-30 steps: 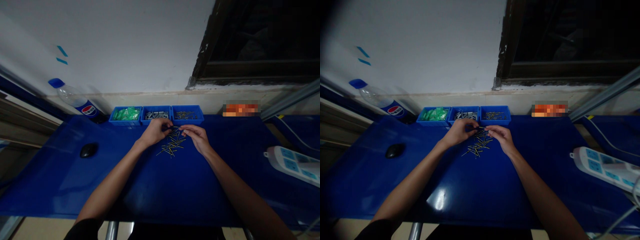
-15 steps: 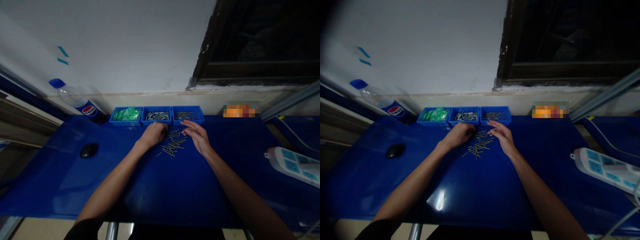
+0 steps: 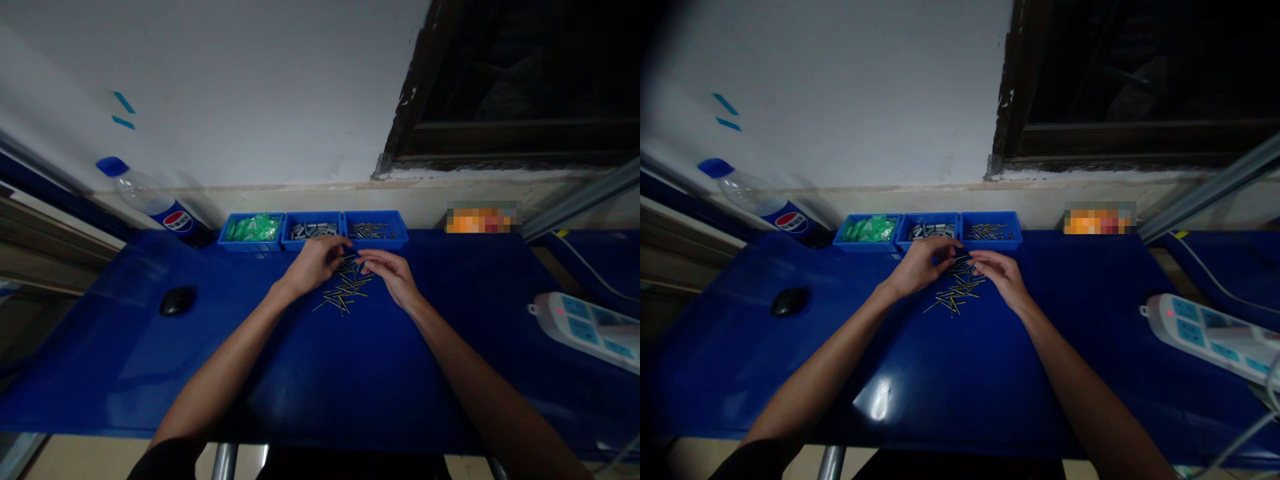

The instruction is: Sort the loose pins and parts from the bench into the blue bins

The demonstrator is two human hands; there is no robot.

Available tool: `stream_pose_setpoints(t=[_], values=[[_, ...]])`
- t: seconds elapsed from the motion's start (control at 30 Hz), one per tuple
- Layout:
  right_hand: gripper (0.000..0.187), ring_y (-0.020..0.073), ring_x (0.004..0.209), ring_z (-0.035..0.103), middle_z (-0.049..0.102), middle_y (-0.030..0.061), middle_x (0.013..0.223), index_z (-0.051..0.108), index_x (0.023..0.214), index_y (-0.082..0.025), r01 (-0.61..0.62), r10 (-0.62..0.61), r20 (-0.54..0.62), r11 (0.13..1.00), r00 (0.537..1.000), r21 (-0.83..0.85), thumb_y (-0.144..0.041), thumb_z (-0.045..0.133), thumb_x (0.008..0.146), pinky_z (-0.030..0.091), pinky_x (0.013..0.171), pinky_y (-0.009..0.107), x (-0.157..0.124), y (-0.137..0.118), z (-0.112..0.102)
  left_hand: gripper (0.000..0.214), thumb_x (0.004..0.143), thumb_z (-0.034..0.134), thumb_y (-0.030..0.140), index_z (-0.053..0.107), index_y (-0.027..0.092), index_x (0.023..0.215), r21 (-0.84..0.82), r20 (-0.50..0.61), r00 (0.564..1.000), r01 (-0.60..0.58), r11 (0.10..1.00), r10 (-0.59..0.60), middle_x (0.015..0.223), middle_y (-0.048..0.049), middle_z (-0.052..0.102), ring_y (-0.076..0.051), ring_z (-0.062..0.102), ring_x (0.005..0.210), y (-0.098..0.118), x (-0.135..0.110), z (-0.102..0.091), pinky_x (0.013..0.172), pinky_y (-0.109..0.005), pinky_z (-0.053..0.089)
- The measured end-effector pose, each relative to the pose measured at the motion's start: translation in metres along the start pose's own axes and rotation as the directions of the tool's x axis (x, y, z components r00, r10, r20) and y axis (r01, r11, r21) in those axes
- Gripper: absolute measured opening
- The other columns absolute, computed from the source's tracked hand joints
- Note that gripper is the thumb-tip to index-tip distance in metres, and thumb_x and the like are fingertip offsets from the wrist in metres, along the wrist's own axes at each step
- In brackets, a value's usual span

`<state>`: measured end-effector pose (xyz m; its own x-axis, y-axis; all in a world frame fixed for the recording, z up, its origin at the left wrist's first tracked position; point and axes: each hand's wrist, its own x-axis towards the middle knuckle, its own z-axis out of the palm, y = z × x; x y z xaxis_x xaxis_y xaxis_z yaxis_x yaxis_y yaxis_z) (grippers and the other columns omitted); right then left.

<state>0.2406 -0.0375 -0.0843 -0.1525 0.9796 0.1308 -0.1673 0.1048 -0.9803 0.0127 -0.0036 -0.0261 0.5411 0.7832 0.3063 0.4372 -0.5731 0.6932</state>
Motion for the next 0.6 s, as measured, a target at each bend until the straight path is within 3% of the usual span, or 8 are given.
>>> stream_pose_setpoints(t=[0.37, 0.6], values=[[0.026, 0.021, 0.082, 0.075, 0.083, 0.0067, 0.1, 0.084, 0.108, -0.028, -0.027, 0.028, 0.02, 0.998, 0.999, -0.064, -0.039, 0.084, 0.084, 0.06, 0.078, 0.037, -0.0007, 0.0029, -0.0017, 0.032, 0.089, 0.063, 0.011, 0.068, 0.018, 0.12, -0.003, 0.065, 0.998, -0.013, 1.0, 0.013, 0.096, -0.0053, 0.073, -0.016, 0.069, 0.085, 0.0044, -0.0008, 0.0031, 0.081, -0.031, 0.056], [0.014, 0.0206, 0.075, 0.072, 0.081, 0.0059, 0.087, 0.085, 0.093, -0.024, 0.023, -0.026, -0.102, 0.999, 0.994, -0.024, -0.035, 0.081, 0.086, 0.056, 0.075, 0.037, -0.0002, 0.0043, -0.0007, 0.024, 0.098, 0.065, 0.024, 0.07, 0.015, 0.12, 0.078, 0.052, 0.998, -0.038, 0.996, 0.034, 0.113, -0.0106, 0.076, -0.021, 0.073, 0.101, 0.0059, 0.0001, 0.0037, 0.093, -0.038, 0.058]])
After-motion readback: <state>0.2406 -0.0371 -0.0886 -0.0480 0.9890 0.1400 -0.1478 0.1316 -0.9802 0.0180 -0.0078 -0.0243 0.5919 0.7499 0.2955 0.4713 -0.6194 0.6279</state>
